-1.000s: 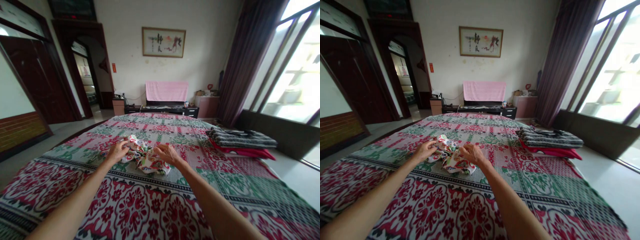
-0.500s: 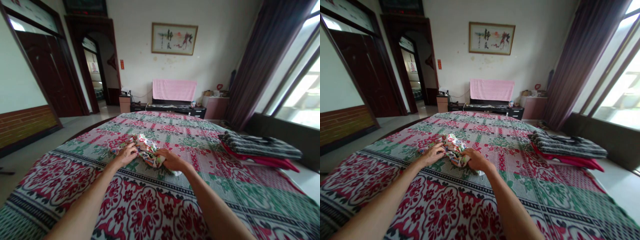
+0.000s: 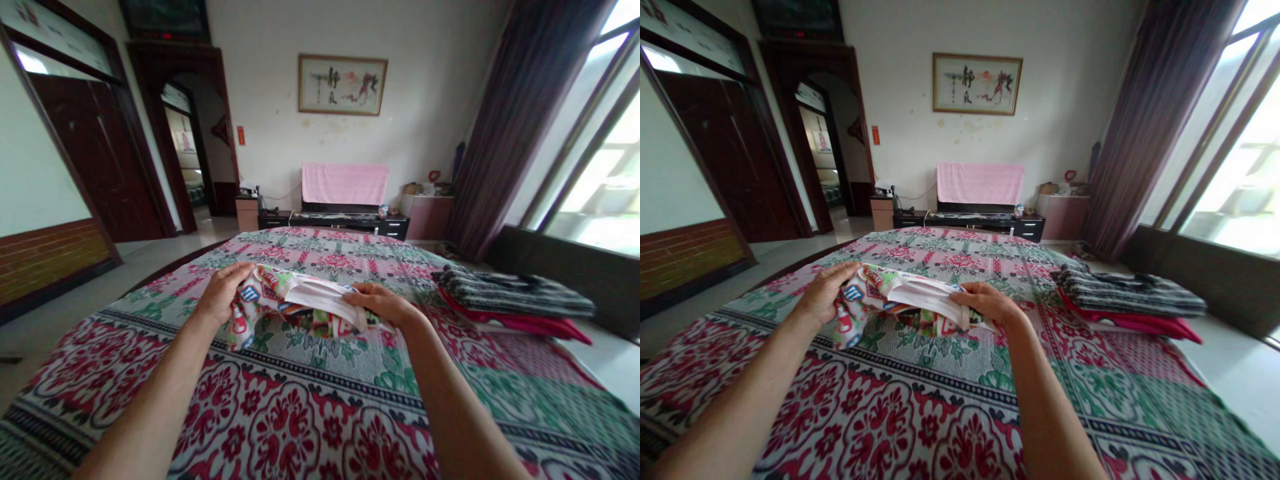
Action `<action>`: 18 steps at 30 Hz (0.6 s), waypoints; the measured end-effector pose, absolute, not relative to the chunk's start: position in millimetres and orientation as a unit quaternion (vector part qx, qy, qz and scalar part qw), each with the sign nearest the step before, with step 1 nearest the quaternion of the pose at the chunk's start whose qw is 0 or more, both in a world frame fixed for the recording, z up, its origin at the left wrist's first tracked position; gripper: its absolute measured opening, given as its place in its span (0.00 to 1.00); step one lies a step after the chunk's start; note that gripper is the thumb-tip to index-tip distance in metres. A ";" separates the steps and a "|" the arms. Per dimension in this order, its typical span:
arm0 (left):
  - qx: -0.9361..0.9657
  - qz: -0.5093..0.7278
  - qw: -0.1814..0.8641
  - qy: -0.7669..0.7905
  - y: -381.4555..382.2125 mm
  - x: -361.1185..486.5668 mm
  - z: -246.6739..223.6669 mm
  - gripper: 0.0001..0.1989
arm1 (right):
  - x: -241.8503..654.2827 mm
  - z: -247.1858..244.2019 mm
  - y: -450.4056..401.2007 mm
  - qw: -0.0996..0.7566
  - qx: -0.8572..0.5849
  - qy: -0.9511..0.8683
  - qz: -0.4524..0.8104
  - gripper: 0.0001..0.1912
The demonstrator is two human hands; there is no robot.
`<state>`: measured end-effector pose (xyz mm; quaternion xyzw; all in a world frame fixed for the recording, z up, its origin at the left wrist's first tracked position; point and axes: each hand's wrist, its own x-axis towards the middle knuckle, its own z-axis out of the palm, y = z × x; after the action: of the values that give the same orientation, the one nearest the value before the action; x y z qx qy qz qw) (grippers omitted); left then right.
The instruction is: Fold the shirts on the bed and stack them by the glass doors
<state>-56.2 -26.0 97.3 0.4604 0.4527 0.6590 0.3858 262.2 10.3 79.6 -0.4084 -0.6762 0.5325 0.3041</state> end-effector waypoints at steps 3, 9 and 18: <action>0.445 0.634 0.435 0.460 -23.2 -59.2 89.7 0.18 | 267.9 81.3 7.5 0.266 -0.400 -0.686 0.546 0.22; 0.463 0.553 0.400 0.566 -0.2 -64.9 34.2 0.30 | 265.8 49.8 34.6 0.246 -0.669 -0.686 0.147 0.10; 0.566 0.327 0.408 0.637 -5.6 -97.4 25.6 0.21 | 261.9 43.6 33.8 0.191 -0.496 -0.821 0.209 0.22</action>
<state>-97.4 -5.6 25.6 0.5664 0.6370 0.3266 0.4084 261.9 33.8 43.6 -0.4955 -0.8209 0.2094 0.1915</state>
